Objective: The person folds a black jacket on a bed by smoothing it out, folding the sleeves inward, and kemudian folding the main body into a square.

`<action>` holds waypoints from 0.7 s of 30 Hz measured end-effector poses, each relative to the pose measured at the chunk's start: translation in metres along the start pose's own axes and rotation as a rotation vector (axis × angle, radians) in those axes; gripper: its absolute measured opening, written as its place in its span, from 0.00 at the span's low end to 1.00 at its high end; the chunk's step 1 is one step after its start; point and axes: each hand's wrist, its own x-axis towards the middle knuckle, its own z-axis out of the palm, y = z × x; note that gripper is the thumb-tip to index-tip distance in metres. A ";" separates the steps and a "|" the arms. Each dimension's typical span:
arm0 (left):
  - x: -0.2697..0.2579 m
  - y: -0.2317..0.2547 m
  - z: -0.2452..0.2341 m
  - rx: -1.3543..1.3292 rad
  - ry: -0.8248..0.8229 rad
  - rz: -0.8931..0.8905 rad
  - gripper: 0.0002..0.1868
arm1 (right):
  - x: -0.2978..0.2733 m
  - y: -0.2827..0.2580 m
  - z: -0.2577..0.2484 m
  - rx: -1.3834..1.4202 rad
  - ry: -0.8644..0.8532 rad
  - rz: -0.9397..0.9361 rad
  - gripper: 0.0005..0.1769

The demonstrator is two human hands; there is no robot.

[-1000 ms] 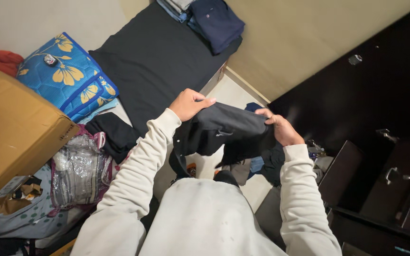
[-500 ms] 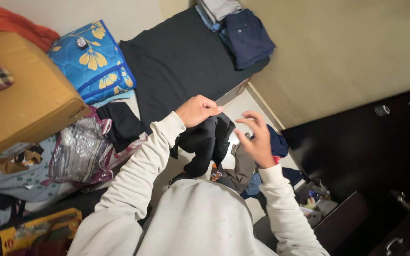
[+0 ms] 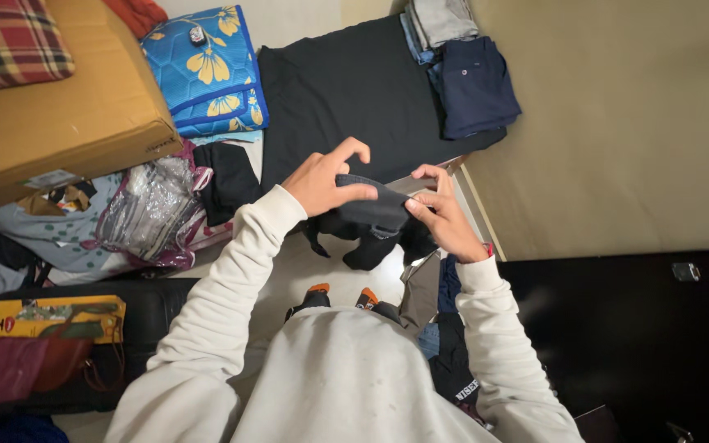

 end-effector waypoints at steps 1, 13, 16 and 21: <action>-0.003 0.001 0.003 0.001 0.008 -0.005 0.27 | 0.004 -0.003 -0.004 0.001 -0.009 -0.003 0.10; -0.010 -0.001 0.053 0.495 0.232 0.510 0.27 | 0.015 -0.029 -0.022 0.527 -0.083 0.215 0.13; -0.010 0.002 0.061 0.492 0.258 0.525 0.23 | 0.013 -0.033 -0.026 0.620 -0.082 0.293 0.13; -0.004 0.009 0.064 0.405 0.247 0.428 0.08 | 0.012 -0.034 -0.029 0.441 -0.040 0.298 0.11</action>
